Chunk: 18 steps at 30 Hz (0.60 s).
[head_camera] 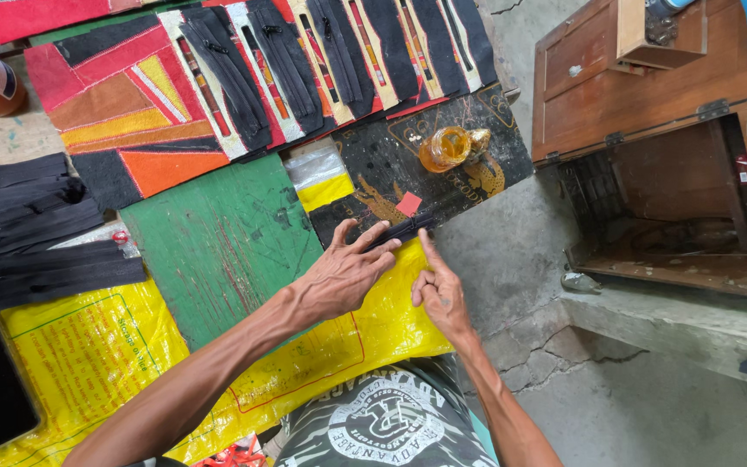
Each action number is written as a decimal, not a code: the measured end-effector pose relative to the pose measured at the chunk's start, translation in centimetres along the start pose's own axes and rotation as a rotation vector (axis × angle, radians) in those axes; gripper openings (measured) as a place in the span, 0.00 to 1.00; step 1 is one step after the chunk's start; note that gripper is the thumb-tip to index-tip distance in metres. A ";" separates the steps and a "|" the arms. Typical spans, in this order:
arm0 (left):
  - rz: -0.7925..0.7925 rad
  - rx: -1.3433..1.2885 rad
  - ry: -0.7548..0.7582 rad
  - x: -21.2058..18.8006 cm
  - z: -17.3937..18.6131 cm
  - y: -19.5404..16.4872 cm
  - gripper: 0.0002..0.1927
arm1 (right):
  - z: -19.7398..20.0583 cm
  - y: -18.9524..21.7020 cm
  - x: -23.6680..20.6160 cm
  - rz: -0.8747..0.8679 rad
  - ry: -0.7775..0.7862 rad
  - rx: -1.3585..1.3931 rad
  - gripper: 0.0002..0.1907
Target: The person applies glue from a jar onto black elastic straps and presses the straps onto colorful fabric panels laid on the workbench, working on one panel at a time and setting finished panels aside.
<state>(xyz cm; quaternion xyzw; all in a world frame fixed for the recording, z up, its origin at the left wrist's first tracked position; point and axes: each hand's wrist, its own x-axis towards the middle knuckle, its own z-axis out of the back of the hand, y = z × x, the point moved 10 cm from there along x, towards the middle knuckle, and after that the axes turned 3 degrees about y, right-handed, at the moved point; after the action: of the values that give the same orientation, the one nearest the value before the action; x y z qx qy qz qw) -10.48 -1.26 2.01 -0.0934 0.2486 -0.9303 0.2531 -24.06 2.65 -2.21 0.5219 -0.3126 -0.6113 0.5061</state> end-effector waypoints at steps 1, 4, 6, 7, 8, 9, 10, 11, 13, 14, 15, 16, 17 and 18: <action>0.006 -0.003 0.008 -0.1 0.1 0.0 0.20 | -0.2 0.2 -0.1 0.002 0.008 -0.077 0.46; 0.027 -0.054 0.024 -0.5 0.6 0.2 0.22 | -0.6 0.9 -0.4 0.021 0.019 -0.244 0.46; 0.043 -0.069 -0.013 -0.9 1.4 0.5 0.23 | -0.7 1.5 -0.4 0.051 0.017 -0.271 0.46; 0.049 -0.060 -0.051 -1.2 2.0 0.8 0.24 | -0.9 1.6 -0.4 0.055 0.018 -0.270 0.46; 0.056 -0.052 -0.089 -1.5 2.6 1.0 0.24 | -1.0 1.7 -0.4 0.059 0.020 -0.269 0.46; 0.083 -0.089 -0.098 -1.8 2.9 1.6 0.24 | -1.2 1.8 -0.4 0.064 0.021 -0.268 0.46; 0.109 -0.126 -0.107 -2.2 3.2 2.2 0.25 | -1.3 1.9 -0.4 0.074 0.016 -0.313 0.46; 0.137 -0.164 -0.116 -2.6 3.4 2.8 0.25 | -1.5 2.1 -0.5 0.083 0.011 -0.358 0.46; 0.165 -0.177 -0.178 -3.4 4.4 3.6 0.23 | -2.1 2.5 -0.7 0.123 0.008 -0.433 0.46; 0.179 -0.183 -0.209 -3.7 4.8 4.0 0.22 | -2.4 2.8 -0.9 0.153 0.008 -0.461 0.46; 0.172 -0.192 -0.265 -4.0 5.4 4.1 0.19 | -2.7 3.2 -1.1 0.184 0.009 -0.489 0.45; 0.165 -0.202 -0.321 -4.3 5.9 4.2 0.16 | -3.1 3.6 -1.2 0.227 0.014 -0.513 0.46; 0.159 -0.211 -0.377 -4.6 6.5 4.3 0.14 | -3.4 4.1 -1.4 0.270 0.020 -0.537 0.46; 0.175 -0.219 -0.383 -4.7 6.6 4.5 0.14 | -3.8 4.5 -1.5 0.314 0.027 -0.561 0.46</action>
<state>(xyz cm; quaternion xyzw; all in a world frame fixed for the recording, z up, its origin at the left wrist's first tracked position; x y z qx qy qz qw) -2.61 -4.95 5.12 -0.2730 0.3026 -0.8376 0.3638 -19.19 3.34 1.44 0.3156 -0.2020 -0.5812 0.7224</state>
